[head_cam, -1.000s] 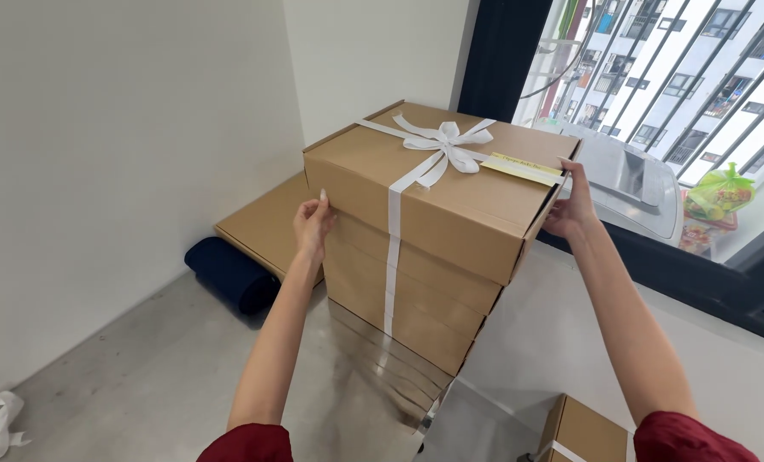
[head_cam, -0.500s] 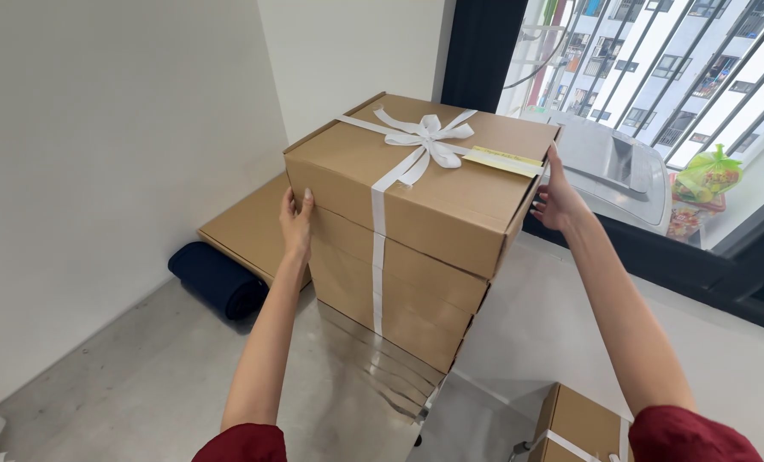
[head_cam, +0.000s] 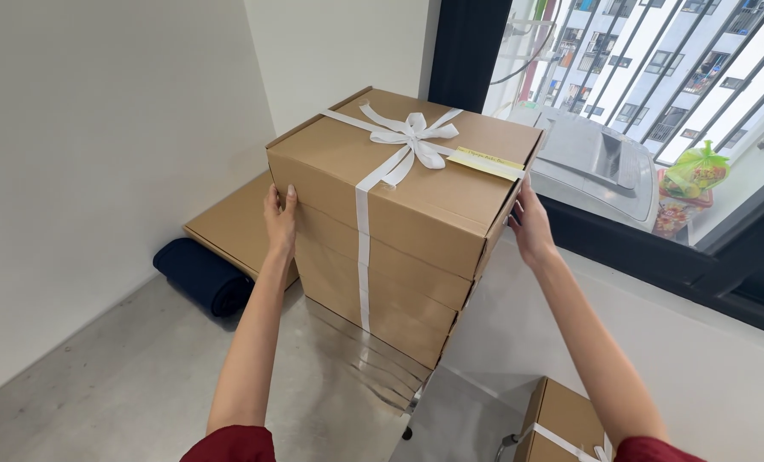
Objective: The person repeatedly picks up brown cardboard boxes tied with white ribbons and stacks them on a metal cart. The person then takes the top box from the stack, places it on a table, and unties the ribbon.
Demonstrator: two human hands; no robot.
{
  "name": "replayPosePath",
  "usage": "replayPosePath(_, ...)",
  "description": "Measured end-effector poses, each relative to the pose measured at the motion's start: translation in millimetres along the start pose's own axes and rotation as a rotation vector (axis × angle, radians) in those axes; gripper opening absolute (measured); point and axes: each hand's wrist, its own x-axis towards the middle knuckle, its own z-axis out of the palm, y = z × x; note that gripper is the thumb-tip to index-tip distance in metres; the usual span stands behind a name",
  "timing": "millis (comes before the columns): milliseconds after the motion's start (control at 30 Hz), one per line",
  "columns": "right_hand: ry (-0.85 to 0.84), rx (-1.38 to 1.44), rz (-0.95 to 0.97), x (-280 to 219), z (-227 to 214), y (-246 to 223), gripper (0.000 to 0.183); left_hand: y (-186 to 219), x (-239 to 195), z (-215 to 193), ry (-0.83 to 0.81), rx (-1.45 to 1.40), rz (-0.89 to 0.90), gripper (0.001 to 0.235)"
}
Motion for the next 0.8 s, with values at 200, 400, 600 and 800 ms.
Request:
replayPosePath(200,0.026,-0.099,-0.063,-6,-11,27,0.060,-32,14,3,-0.012,0.051,0.029,0.083)
replayPosePath(400,0.081,-0.111,-0.161,-7,-15,75,0.056,-18,1,7,-0.050,0.091,0.009,0.081)
replayPosePath(600,0.082,-0.250,-0.186,-6,-26,83,0.071,-20,3,6,-0.055,0.101,0.011,0.080)
replayPosePath(800,0.132,-0.310,-0.214,-13,-26,85,0.060,-17,2,7,-0.047,0.115,0.003,0.078)
